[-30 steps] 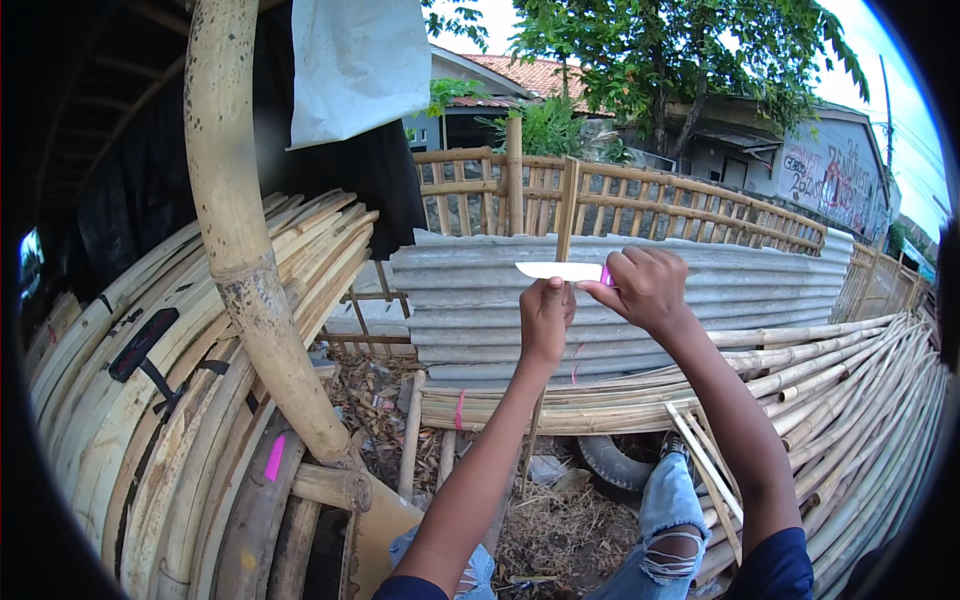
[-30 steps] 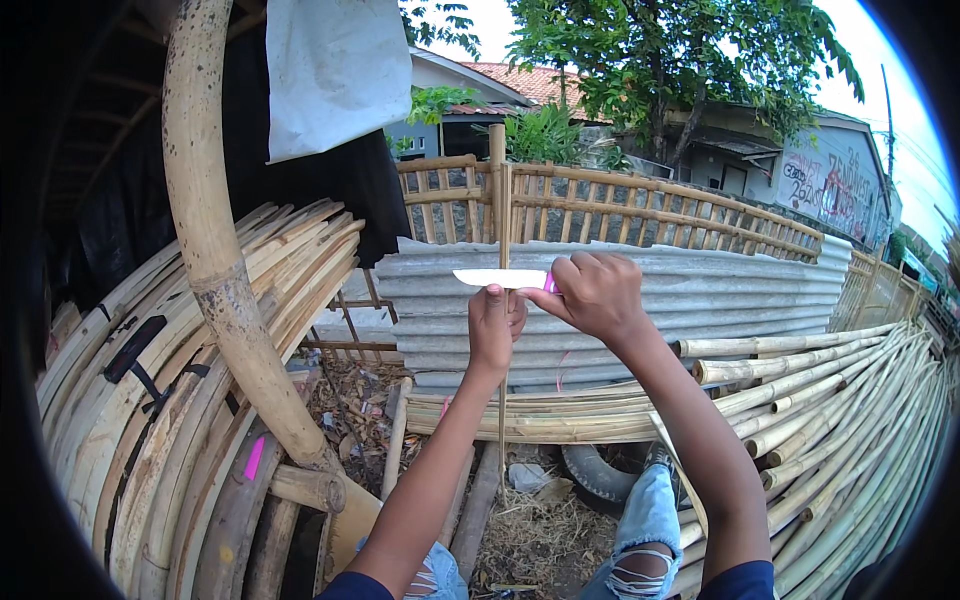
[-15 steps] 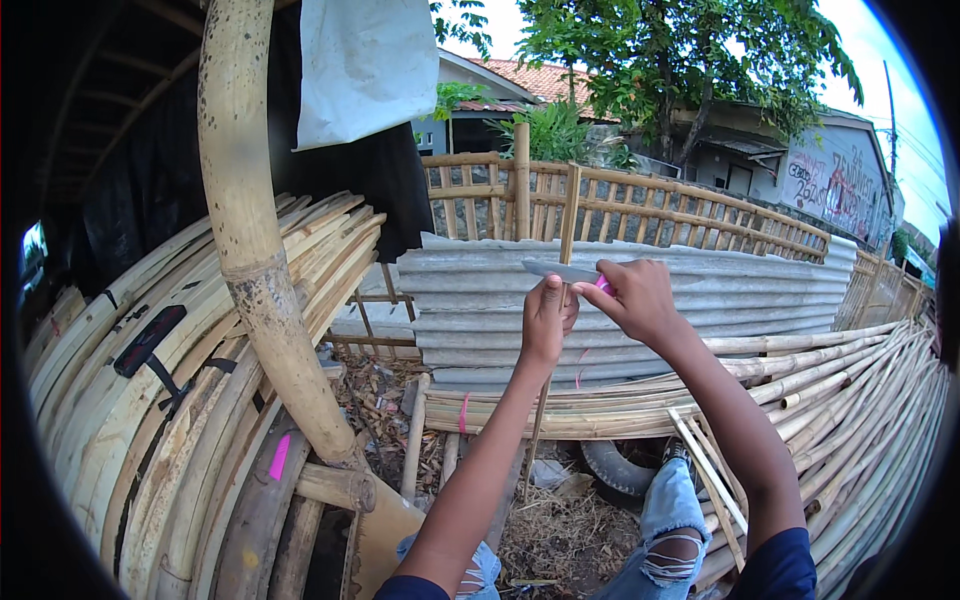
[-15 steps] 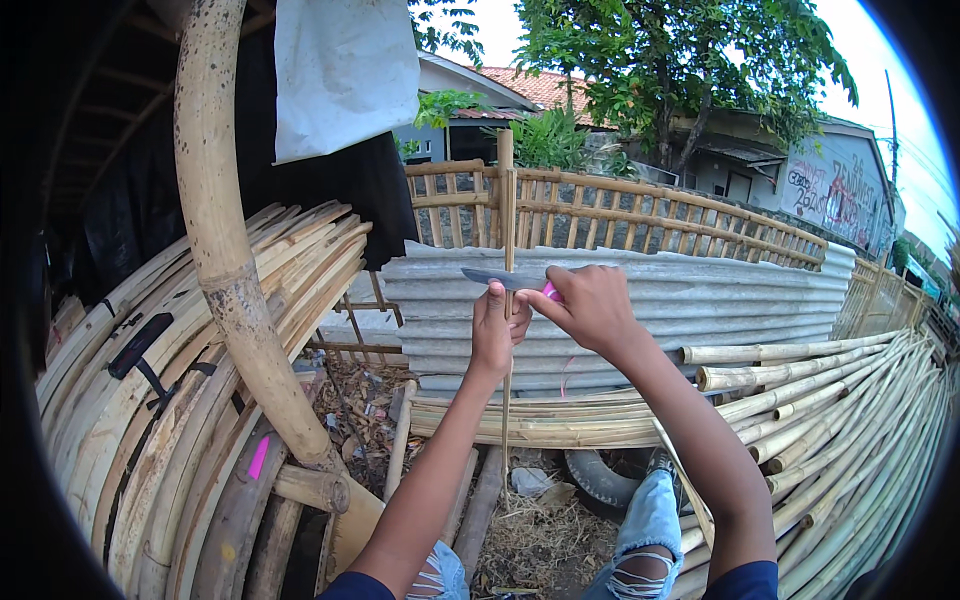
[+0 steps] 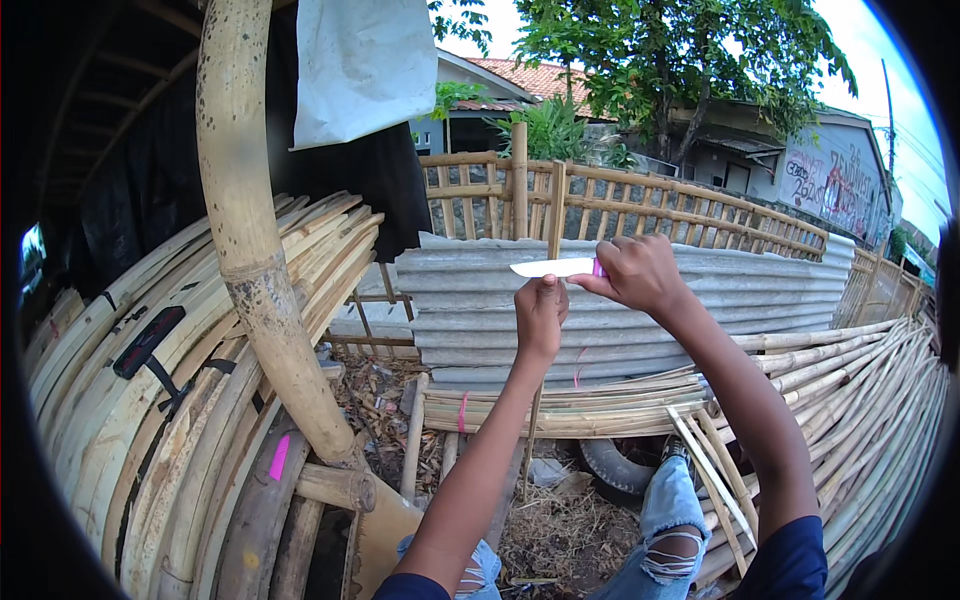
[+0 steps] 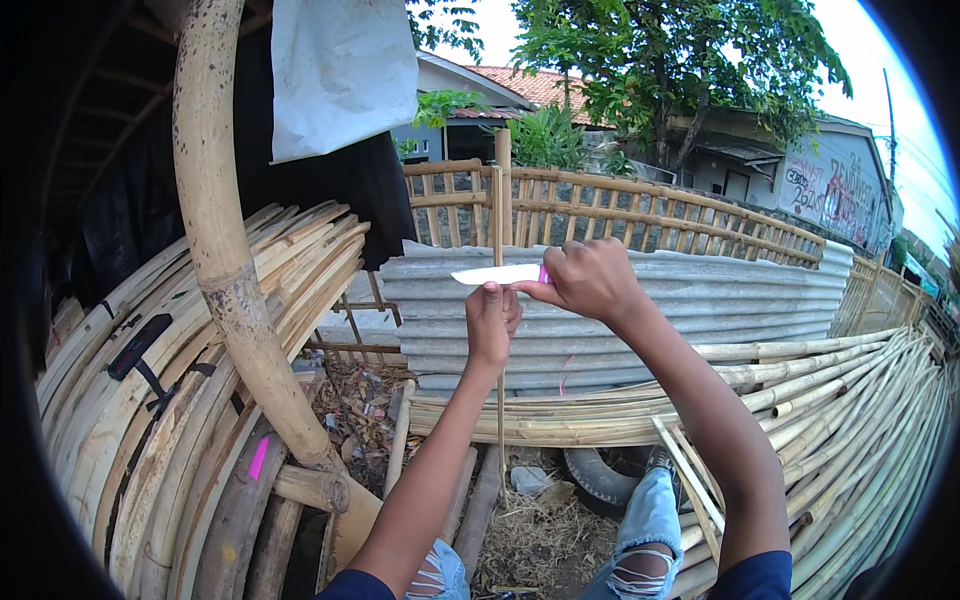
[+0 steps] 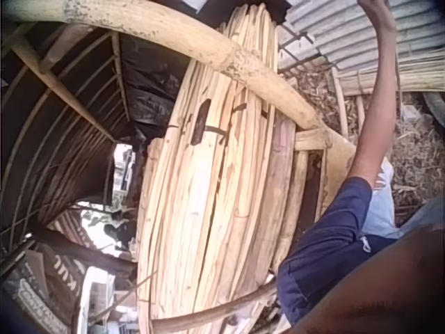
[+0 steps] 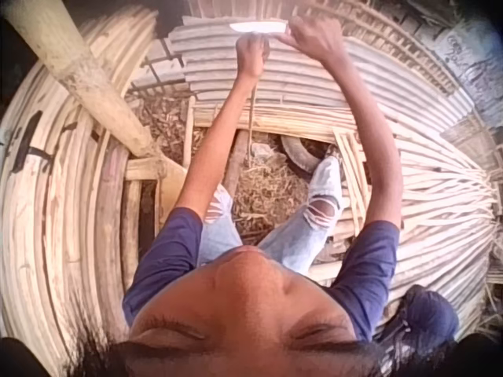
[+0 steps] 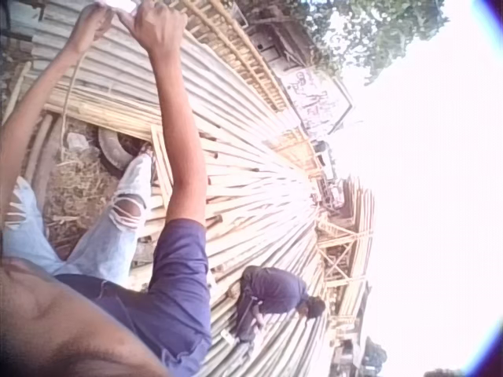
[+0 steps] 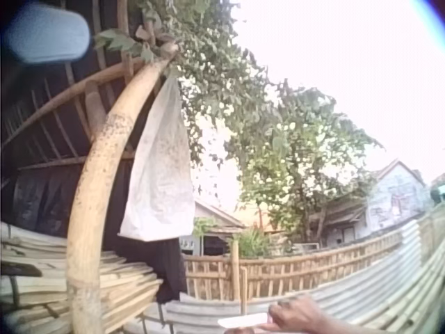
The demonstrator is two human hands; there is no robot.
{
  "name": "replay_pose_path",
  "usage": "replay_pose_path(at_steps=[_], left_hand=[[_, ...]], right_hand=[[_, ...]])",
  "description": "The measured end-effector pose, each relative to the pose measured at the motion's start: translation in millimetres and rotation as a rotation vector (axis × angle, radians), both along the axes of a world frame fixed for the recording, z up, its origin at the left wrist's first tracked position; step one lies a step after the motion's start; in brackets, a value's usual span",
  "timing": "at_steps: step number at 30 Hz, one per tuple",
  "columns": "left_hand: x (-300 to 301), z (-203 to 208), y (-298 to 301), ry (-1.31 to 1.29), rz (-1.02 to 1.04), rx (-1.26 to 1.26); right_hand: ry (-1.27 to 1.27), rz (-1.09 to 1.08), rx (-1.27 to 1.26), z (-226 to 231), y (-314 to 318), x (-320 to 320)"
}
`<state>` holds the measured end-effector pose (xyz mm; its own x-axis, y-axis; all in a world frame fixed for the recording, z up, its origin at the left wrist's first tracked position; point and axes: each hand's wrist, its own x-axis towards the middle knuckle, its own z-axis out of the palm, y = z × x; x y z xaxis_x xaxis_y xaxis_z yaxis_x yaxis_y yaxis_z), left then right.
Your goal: Whittling or scraping a thin bamboo stick using a small utility knife in an outdoor setting.
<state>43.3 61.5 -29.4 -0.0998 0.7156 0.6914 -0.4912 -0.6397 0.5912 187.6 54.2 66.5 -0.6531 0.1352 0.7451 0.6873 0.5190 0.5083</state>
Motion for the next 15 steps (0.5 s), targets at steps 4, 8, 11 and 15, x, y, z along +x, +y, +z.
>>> replay_pose_path(at_steps=[4, 8, 11, 15], left_hand=[[-3.0, -1.6, 1.1, 0.003, 0.024, -0.002], [-9.0, -0.8, -1.8, 0.030, -0.076, -0.015], [-12.5, 0.5, -4.3, 0.042, -0.147, -0.044], [-13.2, -0.4, 0.8, 0.065, -0.174, -0.009]], right_hand=[[-0.003, 0.004, 0.141, -1.0, 4.0, -2.8], [-0.028, -0.002, 0.045, 1.0, 0.5, -3.4], [0.007, 0.013, 0.001, -7.1, 4.8, -3.6], [-0.024, 0.025, 0.182, 3.0, 6.1, -3.1]])
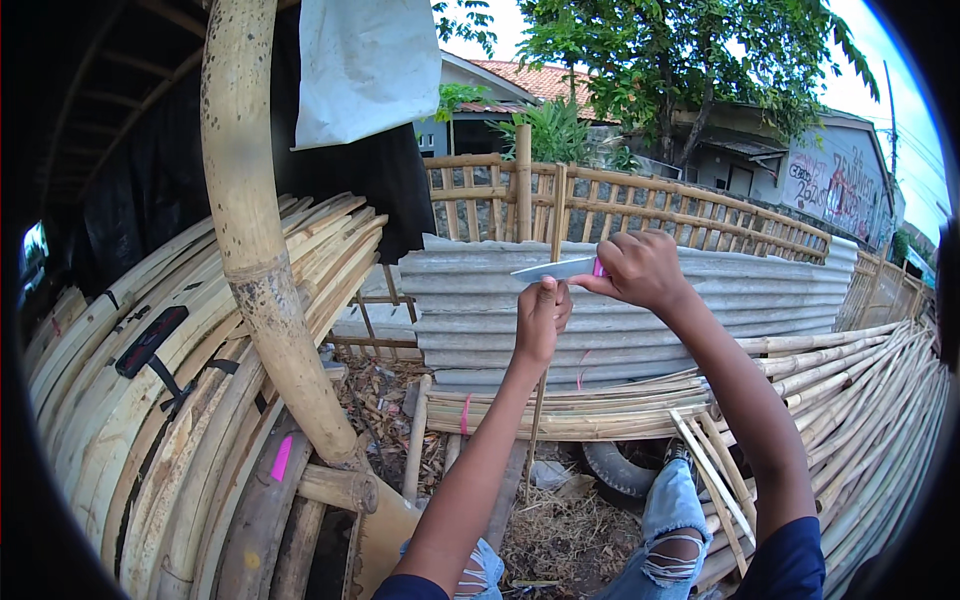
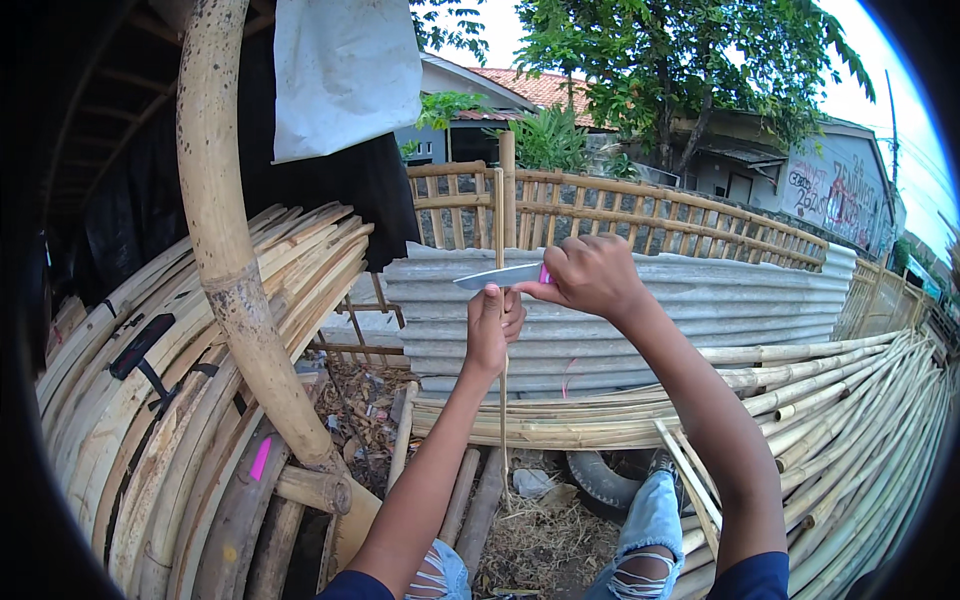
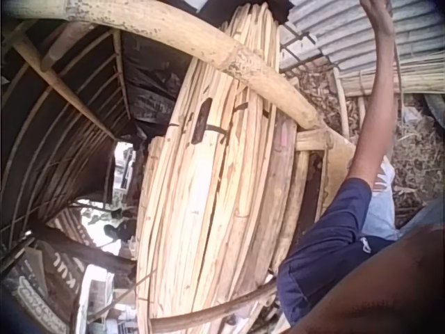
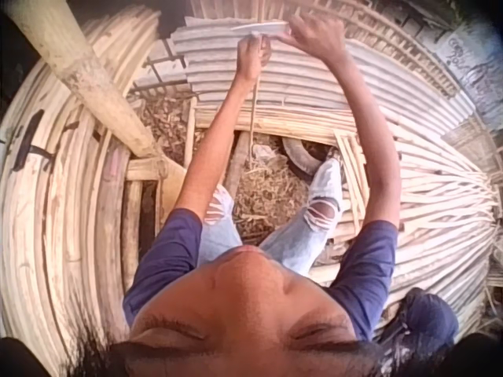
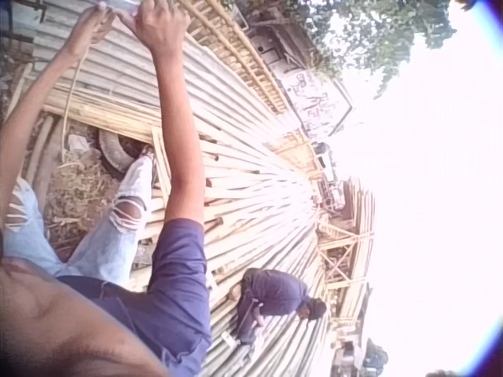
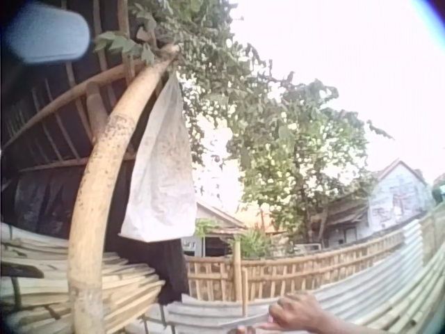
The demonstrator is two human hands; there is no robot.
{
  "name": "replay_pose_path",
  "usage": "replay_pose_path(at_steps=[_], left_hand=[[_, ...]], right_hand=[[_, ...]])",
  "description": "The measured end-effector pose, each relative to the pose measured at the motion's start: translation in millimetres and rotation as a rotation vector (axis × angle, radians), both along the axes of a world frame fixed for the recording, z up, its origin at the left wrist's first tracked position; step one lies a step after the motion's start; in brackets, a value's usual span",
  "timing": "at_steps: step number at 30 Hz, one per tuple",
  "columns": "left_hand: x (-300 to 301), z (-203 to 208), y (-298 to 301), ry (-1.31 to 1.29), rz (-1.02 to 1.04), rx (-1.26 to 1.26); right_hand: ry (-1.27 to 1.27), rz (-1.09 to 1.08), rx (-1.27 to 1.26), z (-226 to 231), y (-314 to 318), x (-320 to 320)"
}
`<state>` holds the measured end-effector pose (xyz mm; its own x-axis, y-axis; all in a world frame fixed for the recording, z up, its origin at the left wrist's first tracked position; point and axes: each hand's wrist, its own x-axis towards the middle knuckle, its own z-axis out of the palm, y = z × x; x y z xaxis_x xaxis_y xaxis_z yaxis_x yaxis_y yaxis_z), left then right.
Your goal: Whittling or scraping a thin bamboo stick using a small utility knife in an outdoor setting.
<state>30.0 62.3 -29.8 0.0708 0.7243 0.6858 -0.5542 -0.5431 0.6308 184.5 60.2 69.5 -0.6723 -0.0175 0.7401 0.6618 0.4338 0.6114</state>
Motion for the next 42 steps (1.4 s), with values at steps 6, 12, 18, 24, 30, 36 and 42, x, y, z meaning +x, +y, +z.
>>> replay_pose_path(at_steps=[6, 12, 18, 24, 30, 36, 42], left_hand=[[2.8, 3.9, -0.5, 0.012, 0.124, -0.070], [-1.7, 4.9, 3.1, -0.030, 0.198, -0.076], [5.1, 6.3, -2.3, 0.010, 0.223, -0.063], [26.3, 10.5, -14.8, 0.034, 0.197, -0.043], [11.3, 9.3, -9.8, 0.006, 0.160, -0.038], [8.7, 5.0, -13.4, 0.009, 0.053, 0.041], [11.7, 6.4, -11.7, -0.007, 0.101, -0.040]], right_hand=[[-0.023, -0.006, 0.030, 6.3, 6.7, -2.7], [-0.048, 0.008, 0.006, 12.1, 13.8, -11.5], [0.624, -0.171, -0.265, 98.1, 22.4, -15.3], [0.848, 0.090, -0.317, 160.8, 12.1, 36.8], [0.265, 0.040, -0.463, 54.5, -43.9, 5.2], [0.101, -0.077, -0.518, 13.6, -33.2, 3.4], [0.049, -0.101, -0.324, 12.3, -22.0, 7.1]])
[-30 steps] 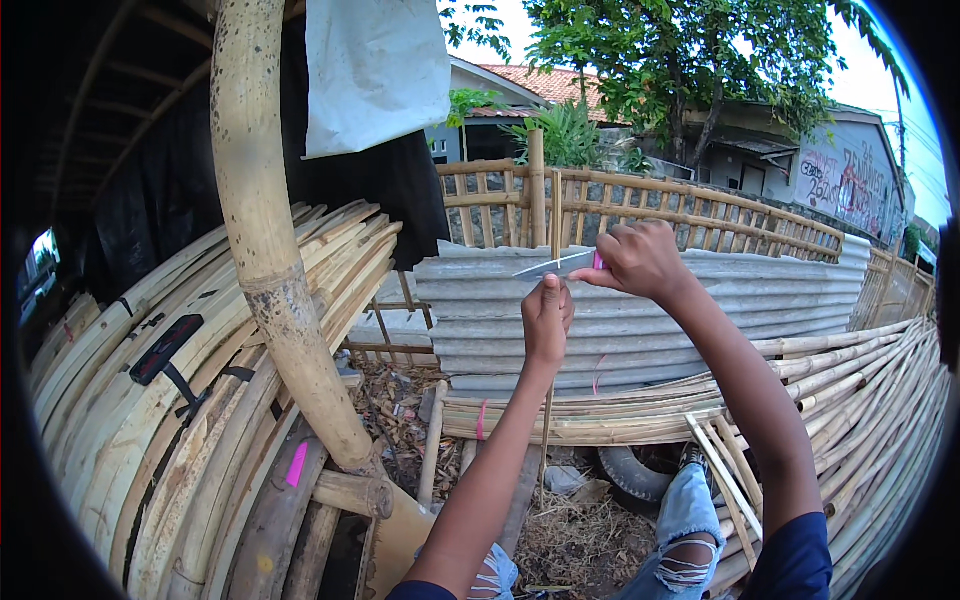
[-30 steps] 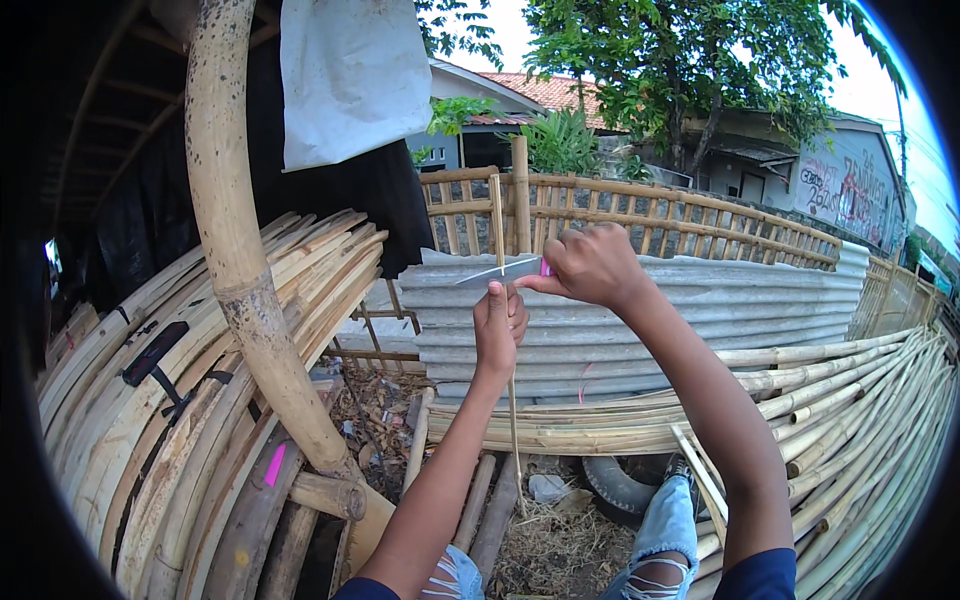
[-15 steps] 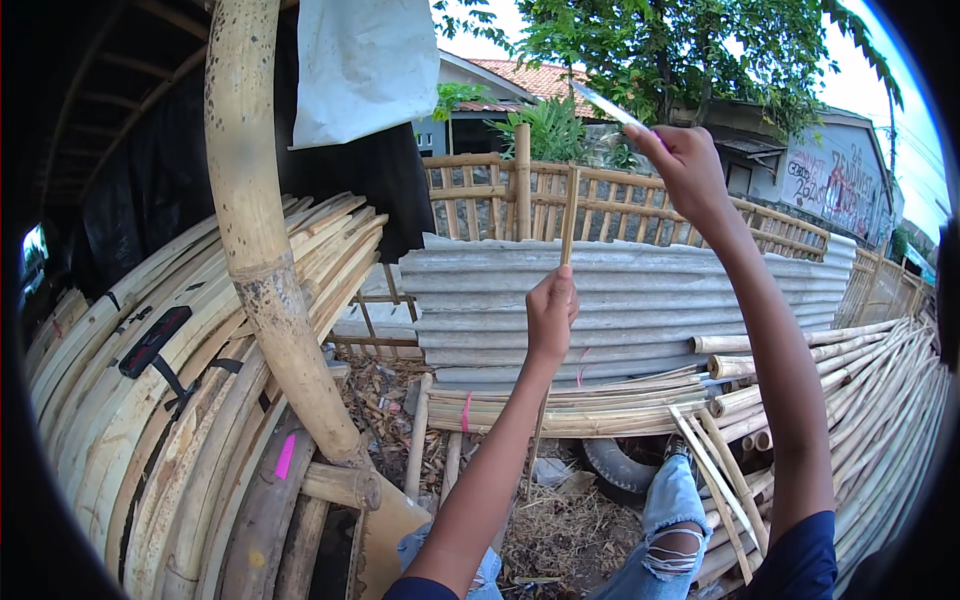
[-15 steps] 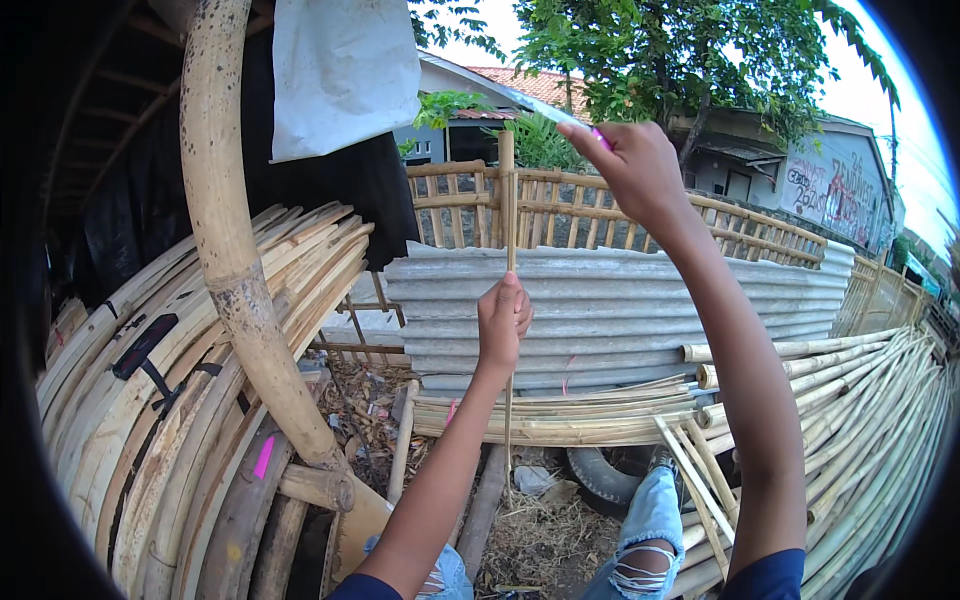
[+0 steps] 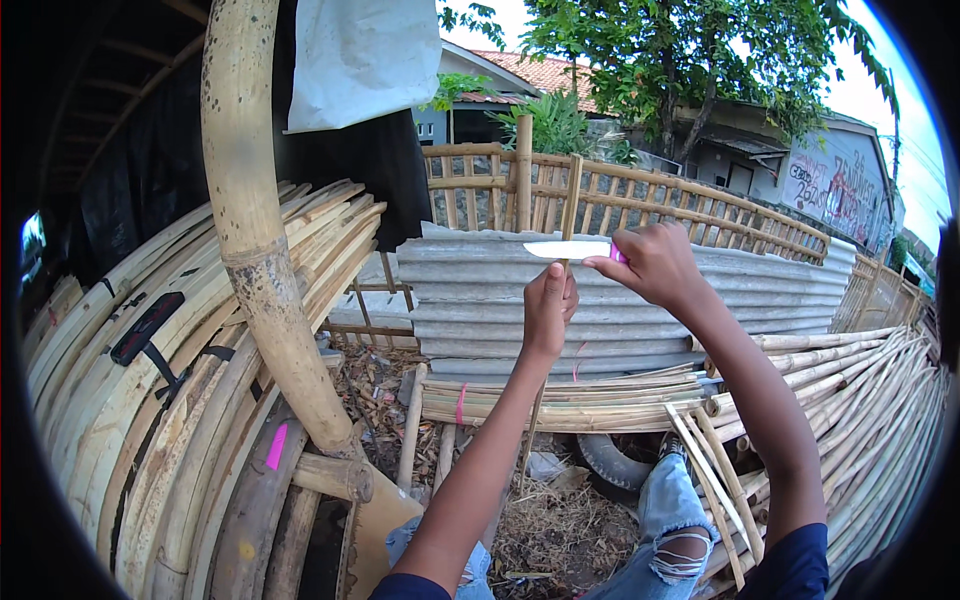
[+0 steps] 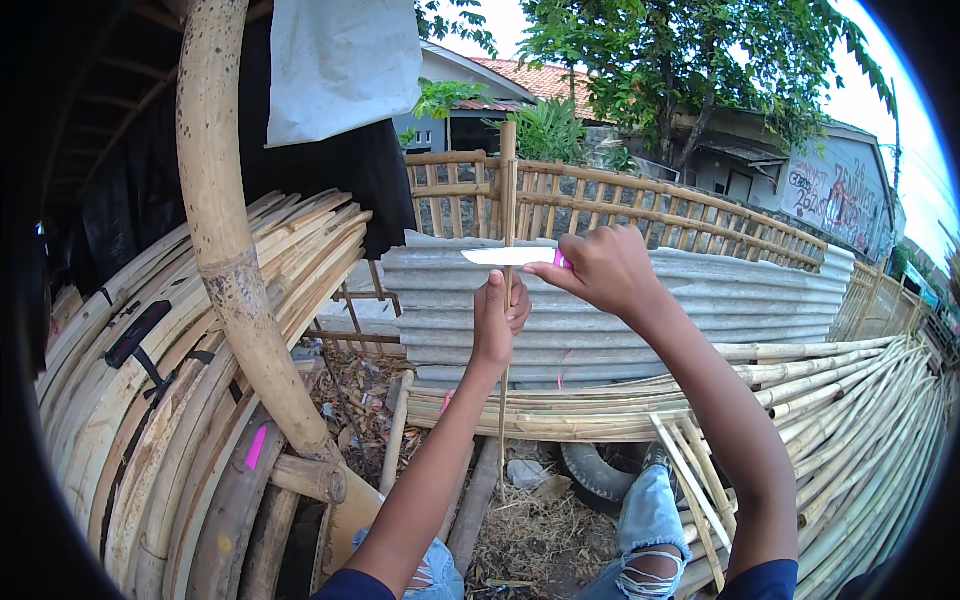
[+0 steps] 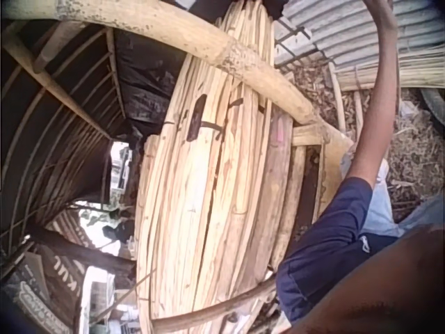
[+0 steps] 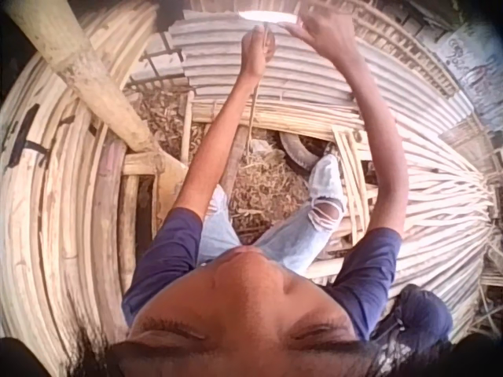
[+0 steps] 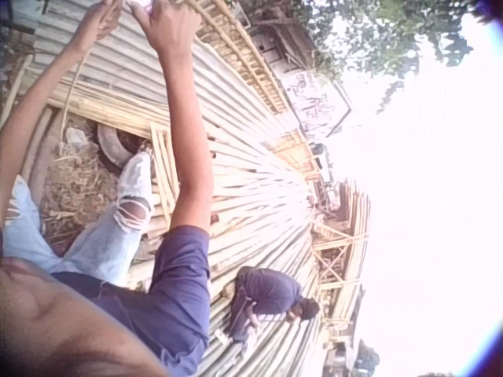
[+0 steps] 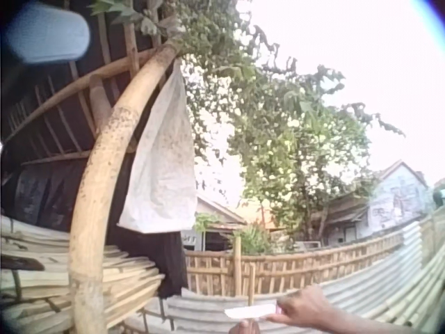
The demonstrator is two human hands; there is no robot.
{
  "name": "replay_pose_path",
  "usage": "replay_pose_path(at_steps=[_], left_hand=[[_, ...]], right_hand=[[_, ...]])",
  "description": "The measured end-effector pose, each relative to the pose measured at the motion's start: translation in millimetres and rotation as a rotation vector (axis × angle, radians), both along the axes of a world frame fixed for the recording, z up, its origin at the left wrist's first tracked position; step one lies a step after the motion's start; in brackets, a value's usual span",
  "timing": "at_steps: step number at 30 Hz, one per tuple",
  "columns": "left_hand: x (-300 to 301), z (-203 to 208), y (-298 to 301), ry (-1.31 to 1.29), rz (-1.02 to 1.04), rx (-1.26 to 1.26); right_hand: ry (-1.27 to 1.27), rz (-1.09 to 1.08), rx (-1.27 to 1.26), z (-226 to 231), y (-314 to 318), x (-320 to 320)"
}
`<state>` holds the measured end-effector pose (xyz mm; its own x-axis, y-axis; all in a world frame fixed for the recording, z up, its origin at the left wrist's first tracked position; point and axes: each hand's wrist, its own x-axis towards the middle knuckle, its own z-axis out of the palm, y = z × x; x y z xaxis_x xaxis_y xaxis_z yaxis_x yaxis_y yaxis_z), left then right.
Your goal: Whittling or scraping a thin bamboo stick using a small utility knife in an outdoor setting.
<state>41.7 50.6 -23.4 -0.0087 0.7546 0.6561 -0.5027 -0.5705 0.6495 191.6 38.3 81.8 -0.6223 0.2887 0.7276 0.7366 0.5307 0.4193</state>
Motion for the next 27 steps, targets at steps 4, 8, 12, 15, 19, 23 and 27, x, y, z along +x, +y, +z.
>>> replay_pose_path(at_steps=[4, 8, 12, 15, 19, 23, 27], left_hand=[[3.4, 4.0, 0.6, 0.021, 0.025, -0.008], [-3.0, 2.9, 5.4, 0.019, 0.055, -0.026], [-1.1, 1.3, 6.3, 0.052, 0.046, -0.015], [32.4, 4.2, -11.7, 0.063, -0.063, 0.007], [29.1, 1.8, 0.6, 0.068, 0.031, 0.002], [14.0, 3.5, 7.3, 0.034, 0.088, 0.014], [10.7, 4.2, 4.6, -0.028, -0.012, -0.032]], right_hand=[[-0.103, 0.004, 0.175, 14.0, 4.6, 3.6], [-0.124, 0.021, 0.205, 13.5, 16.4, -1.2], [0.507, -0.114, 0.118, 69.3, 30.4, -2.9], [0.422, -0.270, 0.464, 144.3, 59.6, 72.9], [0.603, -0.067, 0.068, 147.5, 50.0, 60.3], [0.305, 0.046, -0.114, 63.6, -1.4, 6.5], [0.102, 0.049, -0.143, 7.8, -15.6, 2.9]])
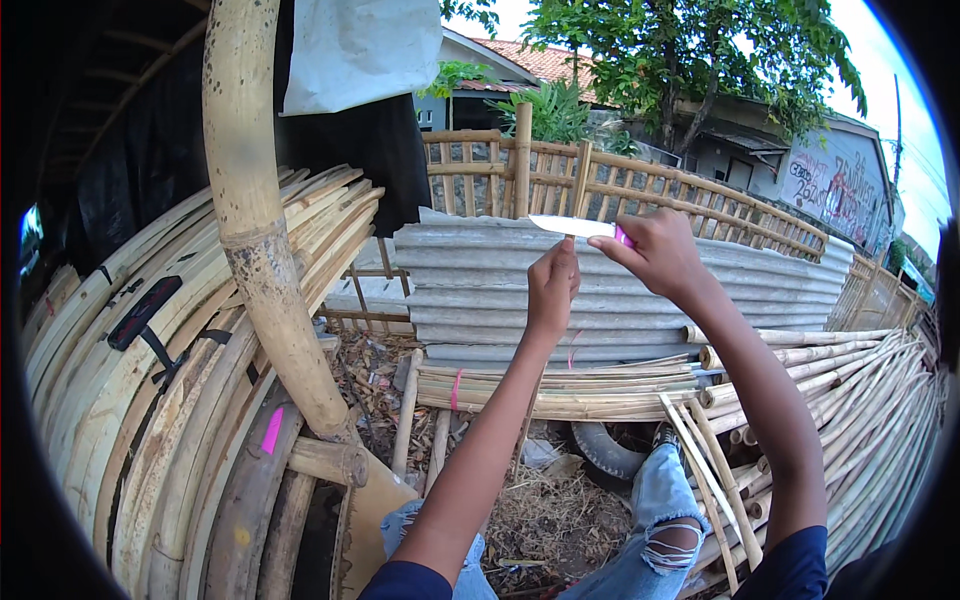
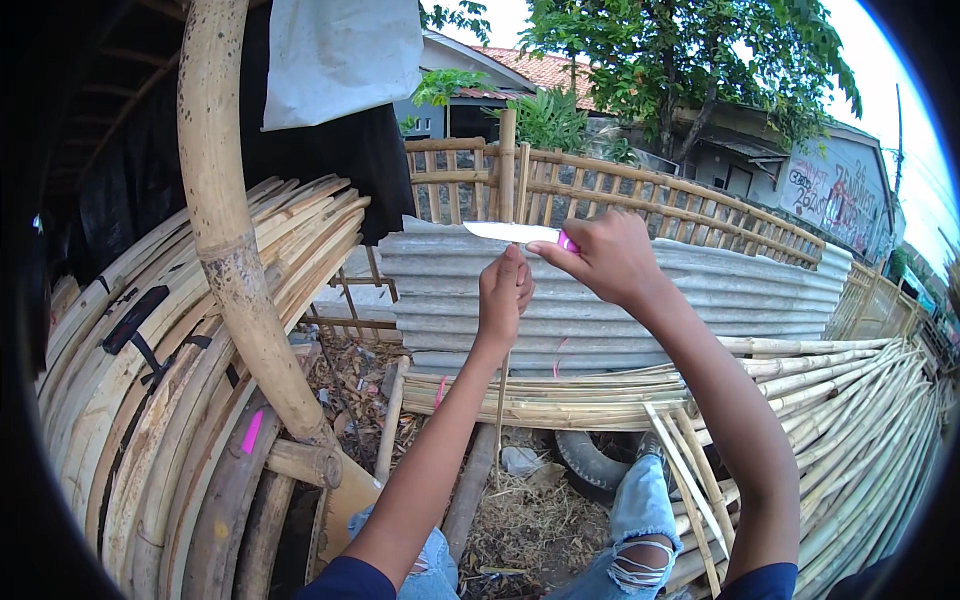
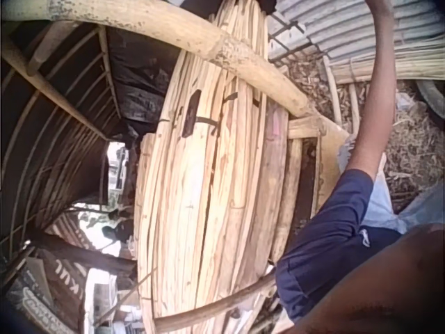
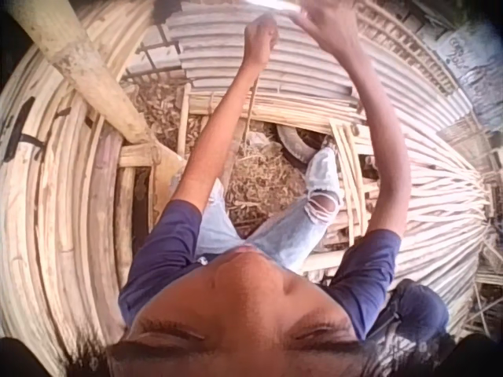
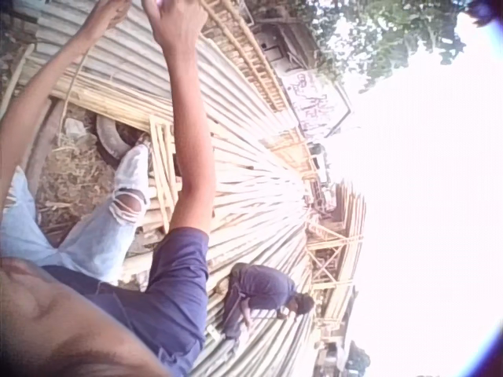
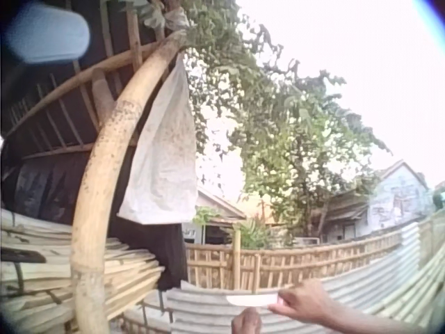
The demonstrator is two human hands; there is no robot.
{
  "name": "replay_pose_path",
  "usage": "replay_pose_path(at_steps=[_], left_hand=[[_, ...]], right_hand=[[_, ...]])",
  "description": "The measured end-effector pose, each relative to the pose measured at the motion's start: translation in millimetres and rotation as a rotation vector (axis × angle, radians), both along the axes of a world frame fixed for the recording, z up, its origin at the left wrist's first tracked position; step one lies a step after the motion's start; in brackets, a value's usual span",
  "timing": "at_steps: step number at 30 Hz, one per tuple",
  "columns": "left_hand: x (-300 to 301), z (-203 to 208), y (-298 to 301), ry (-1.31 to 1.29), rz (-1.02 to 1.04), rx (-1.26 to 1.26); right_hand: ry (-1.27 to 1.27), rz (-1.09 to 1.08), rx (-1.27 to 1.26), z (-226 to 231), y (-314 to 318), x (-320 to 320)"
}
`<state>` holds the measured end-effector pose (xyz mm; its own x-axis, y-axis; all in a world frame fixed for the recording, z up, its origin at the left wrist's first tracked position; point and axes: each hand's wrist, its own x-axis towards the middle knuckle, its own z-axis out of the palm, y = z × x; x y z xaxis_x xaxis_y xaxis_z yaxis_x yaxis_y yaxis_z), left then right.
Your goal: Whittling or scraping a thin bamboo stick using a small utility knife in an outdoor setting.
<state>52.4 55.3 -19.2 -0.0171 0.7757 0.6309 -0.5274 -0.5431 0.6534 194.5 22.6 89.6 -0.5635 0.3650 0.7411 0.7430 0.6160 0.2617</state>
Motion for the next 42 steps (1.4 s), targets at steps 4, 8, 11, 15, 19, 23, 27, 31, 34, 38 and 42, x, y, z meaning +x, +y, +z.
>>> replay_pose_path(at_steps=[4, 8, 11, 15, 19, 23, 27, 31, 34, 38, 42], left_hand=[[-2.4, -3.8, -4.4, 0.010, -0.039, 0.046], [0.2, 0.1, -1.8, 0.038, -0.001, 0.063], [5.4, -1.7, 2.8, 0.035, 0.028, 0.052], [0.1, -3.3, 9.1, -0.003, 0.025, -0.009], [-14.7, -1.0, 21.1, -0.002, 0.052, 0.002], [-30.1, -1.3, 33.2, 0.033, 0.108, -0.017], [-52.3, -0.9, 36.3, 0.009, 0.152, -0.053], [-71.2, -4.3, 42.7, -0.019, 0.209, -0.069], [-83.3, -5.1, 39.9, -0.060, 0.228, -0.065], [-90.9, -6.5, 38.4, -0.074, 0.297, -0.098], [-71.3, -8.1, 23.6, -0.085, 0.171, -0.073]], right_hand=[[0.008, -0.005, 0.002, -14.5, 12.1, 0.3], [-0.081, -0.041, 0.146, -6.4, 20.8, 5.8], [-0.177, -0.053, 0.280, 2.8, 29.8, 11.5], [-0.214, -0.032, 0.371, 10.8, 38.6, 4.9], [-0.244, -0.054, 0.348, 20.4, 52.0, -11.2], [-0.232, -0.017, 0.431, 32.9, 72.3, -27.7], [-0.264, 0.042, 0.437, 41.2, 83.5, -52.1], [-0.101, 0.054, 0.484, 39.5, 97.9, -83.1], [-0.109, 0.053, 0.429, 49.2, 100.9, -98.5], [-0.043, 0.036, 0.300, 39.7, 104.9, -114.8], [0.755, -0.038, 0.242, 123.0, 101.6, -82.1]])
